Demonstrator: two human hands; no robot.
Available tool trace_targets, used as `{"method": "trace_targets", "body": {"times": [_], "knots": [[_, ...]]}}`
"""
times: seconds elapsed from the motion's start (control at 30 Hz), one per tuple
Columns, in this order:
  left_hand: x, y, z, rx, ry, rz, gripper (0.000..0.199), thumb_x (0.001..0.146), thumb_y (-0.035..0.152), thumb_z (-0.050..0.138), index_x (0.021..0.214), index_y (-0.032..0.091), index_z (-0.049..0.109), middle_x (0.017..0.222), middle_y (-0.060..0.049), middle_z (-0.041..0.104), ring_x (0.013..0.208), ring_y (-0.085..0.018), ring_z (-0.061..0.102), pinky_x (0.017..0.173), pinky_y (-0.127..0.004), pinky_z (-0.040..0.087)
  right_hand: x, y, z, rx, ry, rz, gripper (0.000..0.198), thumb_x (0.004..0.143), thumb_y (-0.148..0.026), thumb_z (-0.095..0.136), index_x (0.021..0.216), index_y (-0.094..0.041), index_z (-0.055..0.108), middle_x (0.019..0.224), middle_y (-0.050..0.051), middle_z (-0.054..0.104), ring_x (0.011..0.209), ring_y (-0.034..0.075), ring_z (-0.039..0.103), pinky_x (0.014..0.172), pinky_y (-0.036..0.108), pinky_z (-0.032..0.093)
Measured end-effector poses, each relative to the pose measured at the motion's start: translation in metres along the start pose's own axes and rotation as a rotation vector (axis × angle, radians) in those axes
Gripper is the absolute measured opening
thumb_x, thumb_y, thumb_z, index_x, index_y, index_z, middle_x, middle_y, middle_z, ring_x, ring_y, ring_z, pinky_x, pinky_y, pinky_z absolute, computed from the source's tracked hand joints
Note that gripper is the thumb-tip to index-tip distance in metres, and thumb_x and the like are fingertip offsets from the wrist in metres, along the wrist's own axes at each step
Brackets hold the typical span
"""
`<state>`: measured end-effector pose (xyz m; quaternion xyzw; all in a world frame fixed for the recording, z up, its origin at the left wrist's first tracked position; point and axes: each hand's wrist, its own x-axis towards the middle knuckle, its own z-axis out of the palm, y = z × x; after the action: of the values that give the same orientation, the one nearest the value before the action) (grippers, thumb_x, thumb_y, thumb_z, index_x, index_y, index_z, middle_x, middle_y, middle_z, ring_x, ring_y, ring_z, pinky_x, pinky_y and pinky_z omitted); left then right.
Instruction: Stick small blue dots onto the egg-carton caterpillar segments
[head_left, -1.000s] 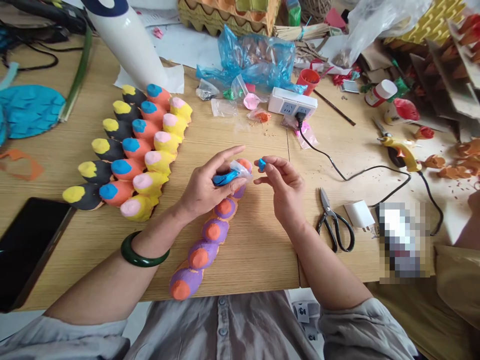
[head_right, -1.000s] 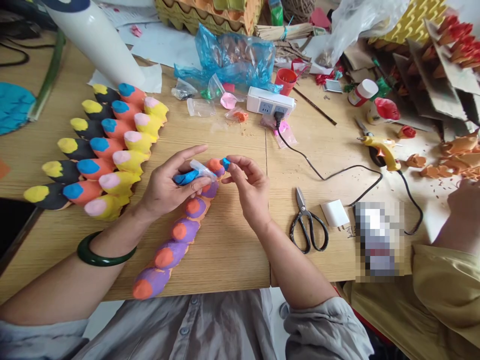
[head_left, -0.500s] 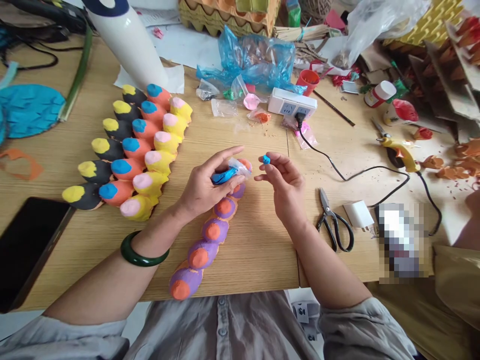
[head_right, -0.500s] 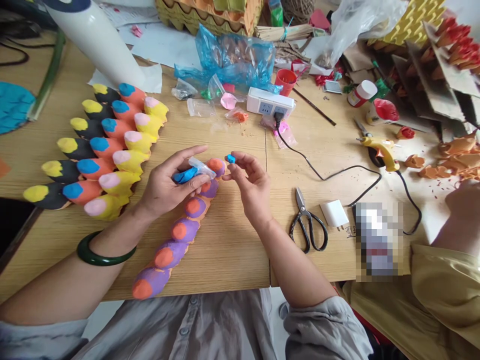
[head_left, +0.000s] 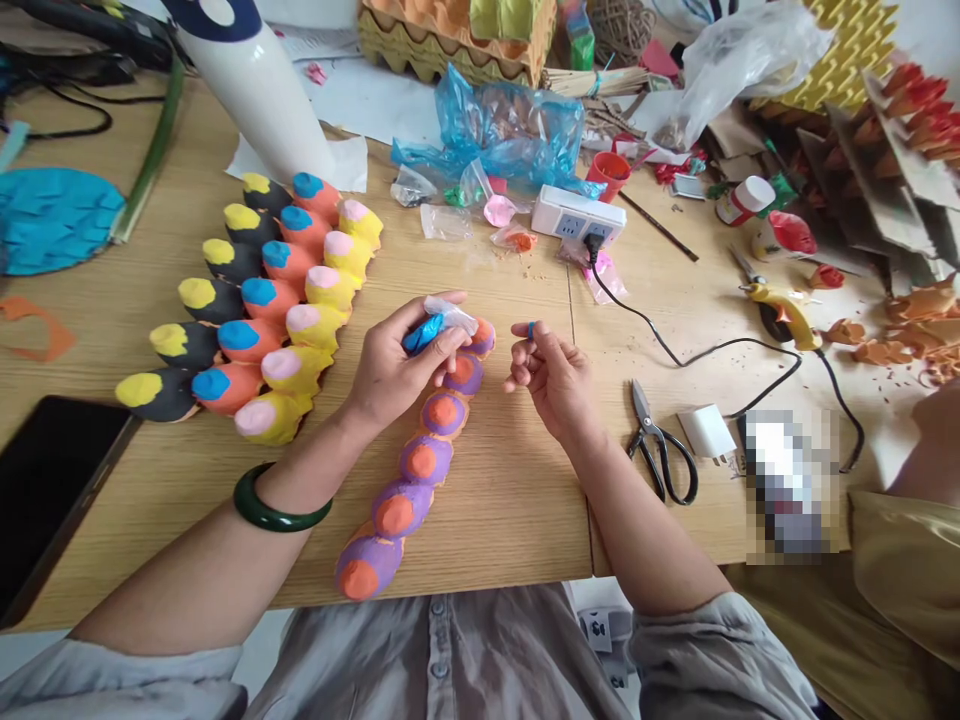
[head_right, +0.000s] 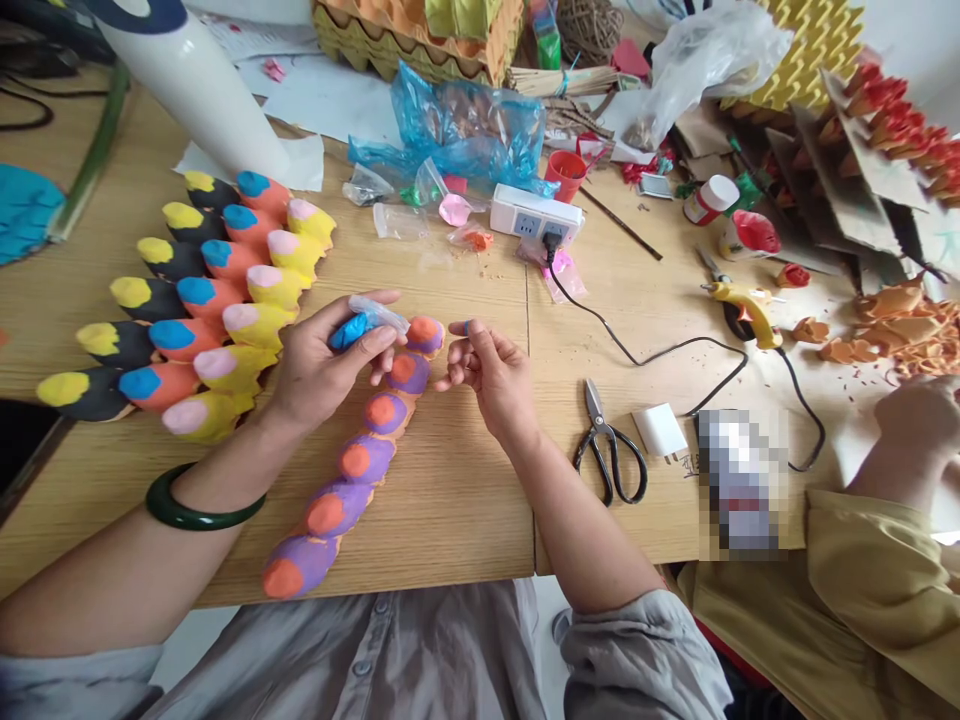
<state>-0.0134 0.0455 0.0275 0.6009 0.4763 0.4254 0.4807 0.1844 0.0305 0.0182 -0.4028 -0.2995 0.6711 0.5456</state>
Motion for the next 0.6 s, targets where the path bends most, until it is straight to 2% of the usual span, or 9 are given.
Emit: {"method": "trace_targets", "body": {"times": [0.07, 0.13, 0.27, 0.37, 0.43, 0.5, 0.6], "knots": [[0.002, -0.001, 0.0, -0.13, 0.024, -0.052, 0.054, 0.09, 0.057, 0.075, 0.132, 0.024, 0.066, 0.091, 0.0, 0.076, 0.059, -0.011, 0.056, 0.051, -0.029, 0.044, 0.001, 0.002, -0.003, -0.019, -0.028, 0.037, 0.049, 0.082, -0.068, 0.08, 0.089, -0.02, 0.072, 0.065, -0.005, 0.065, 0.051, 0.009, 0.055, 0.054, 0.026, 0.06], [0.006, 0.0, -0.001, -0.279, 0.036, -0.134, 0.052, 0.084, 0.052, 0.082, 0.127, 0.027, 0.068, 0.094, 0.0, 0.076, 0.06, -0.011, 0.055, 0.048, -0.027, 0.041, 0.002, 0.003, -0.006, -0.03, -0.036, 0.038, 0.047, 0.085, -0.065, 0.079, 0.091, -0.02, 0.072, 0.071, -0.003, 0.07, 0.055, 0.01, 0.06, 0.06, 0.028, 0.063], [0.012, 0.0, -0.005, -0.535, 0.013, -0.245, 0.05, 0.081, 0.059, 0.082, 0.116, 0.025, 0.072, 0.095, -0.001, 0.076, 0.063, -0.011, 0.056, 0.048, -0.027, 0.039, 0.003, 0.004, -0.006, 0.003, -0.007, 0.011, 0.031, 0.081, -0.04, 0.087, 0.102, -0.022, 0.073, 0.097, 0.001, 0.079, 0.078, 0.013, 0.072, 0.076, 0.03, 0.067], [0.016, -0.004, -0.008, -0.613, 0.029, -0.251, 0.05, 0.088, 0.065, 0.073, 0.115, 0.023, 0.072, 0.095, -0.004, 0.077, 0.064, -0.013, 0.061, 0.048, -0.028, 0.043, 0.003, 0.004, -0.005, 0.048, 0.015, 0.016, 0.028, 0.078, -0.028, 0.086, 0.102, -0.022, 0.074, 0.102, 0.001, 0.078, 0.088, 0.014, 0.074, 0.081, 0.03, 0.067], [0.016, -0.007, -0.007, -0.635, 0.05, -0.233, 0.047, 0.091, 0.062, 0.073, 0.115, 0.021, 0.073, 0.094, -0.005, 0.077, 0.066, -0.013, 0.064, 0.051, -0.027, 0.048, 0.002, 0.003, -0.003, 0.059, 0.036, 0.01, 0.025, 0.078, -0.03, 0.086, 0.099, -0.021, 0.075, 0.1, 0.001, 0.076, 0.085, 0.013, 0.071, 0.075, 0.027, 0.066], [0.015, -0.01, -0.005, -0.643, 0.062, -0.183, 0.045, 0.091, 0.058, 0.076, 0.114, 0.02, 0.075, 0.092, -0.004, 0.078, 0.07, -0.014, 0.066, 0.057, -0.026, 0.053, 0.001, 0.003, -0.002, 0.035, 0.048, 0.005, 0.021, 0.08, -0.035, 0.085, 0.09, -0.02, 0.074, 0.094, 0.001, 0.072, 0.077, 0.011, 0.066, 0.062, 0.023, 0.061], [0.01, -0.011, -0.002, -0.519, 0.025, -0.046, 0.047, 0.092, 0.055, 0.077, 0.125, 0.021, 0.075, 0.099, -0.003, 0.08, 0.08, -0.016, 0.072, 0.071, -0.028, 0.059, -0.003, 0.0, 0.001, -0.022, 0.003, 0.038, 0.02, 0.079, -0.035, 0.084, 0.086, -0.02, 0.073, 0.087, 0.0, 0.069, 0.068, 0.01, 0.059, 0.051, 0.02, 0.053]]}}
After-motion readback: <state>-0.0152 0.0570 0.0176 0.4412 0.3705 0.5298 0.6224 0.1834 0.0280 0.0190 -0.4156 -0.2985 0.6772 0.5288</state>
